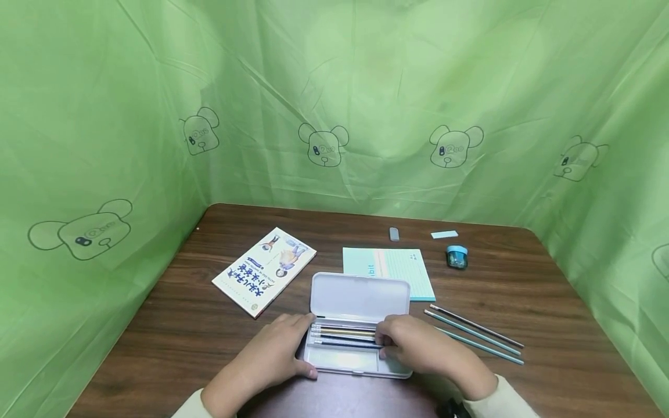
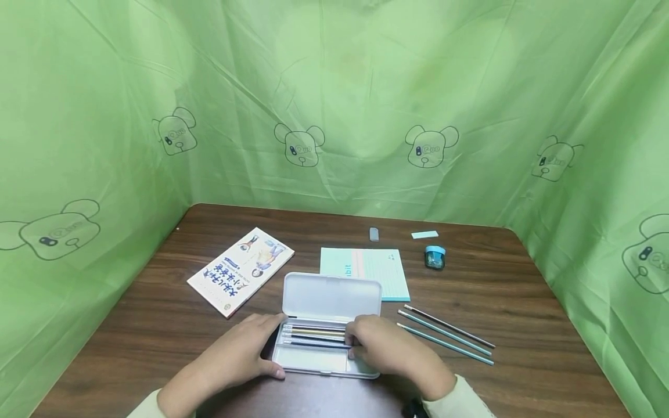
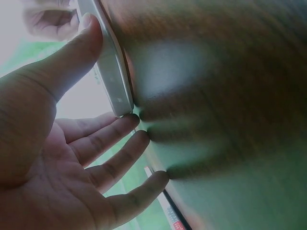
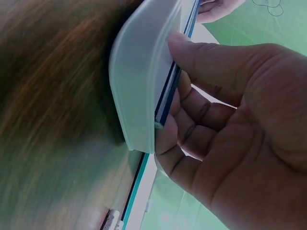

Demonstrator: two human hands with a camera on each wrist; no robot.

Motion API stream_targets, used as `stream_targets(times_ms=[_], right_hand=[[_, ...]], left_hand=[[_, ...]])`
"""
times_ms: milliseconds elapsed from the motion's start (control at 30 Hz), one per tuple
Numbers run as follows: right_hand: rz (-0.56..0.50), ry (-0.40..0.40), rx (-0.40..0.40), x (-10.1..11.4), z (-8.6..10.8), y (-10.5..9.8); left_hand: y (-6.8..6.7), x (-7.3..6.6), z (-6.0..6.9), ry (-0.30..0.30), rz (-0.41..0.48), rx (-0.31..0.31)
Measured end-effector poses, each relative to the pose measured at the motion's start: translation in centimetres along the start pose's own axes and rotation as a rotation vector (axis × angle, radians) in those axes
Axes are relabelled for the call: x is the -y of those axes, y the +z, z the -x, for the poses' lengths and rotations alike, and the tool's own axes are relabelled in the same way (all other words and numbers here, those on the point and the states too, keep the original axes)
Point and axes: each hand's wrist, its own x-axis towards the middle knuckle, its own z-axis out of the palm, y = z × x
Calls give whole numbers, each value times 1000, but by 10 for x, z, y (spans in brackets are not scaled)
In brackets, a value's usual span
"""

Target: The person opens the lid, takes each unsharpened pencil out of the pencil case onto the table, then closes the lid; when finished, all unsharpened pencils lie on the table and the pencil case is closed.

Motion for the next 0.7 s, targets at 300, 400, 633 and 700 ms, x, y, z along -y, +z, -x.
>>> stream_targets(times_ms=[300,400,633,700], right_hand=[[-44,-28,-61,2,14,-11],[-51,-31,-75,1,21,-16],[-58,-38,-133,-10,48,-23],[-42,-31,-161,-17,58,-26]], left_hand=[[3,2,1,20,-5,-11],[11,10,0,55,-16,-39],[5,4,1,35,4,-27],[2,2,0,29,-8,-22]])
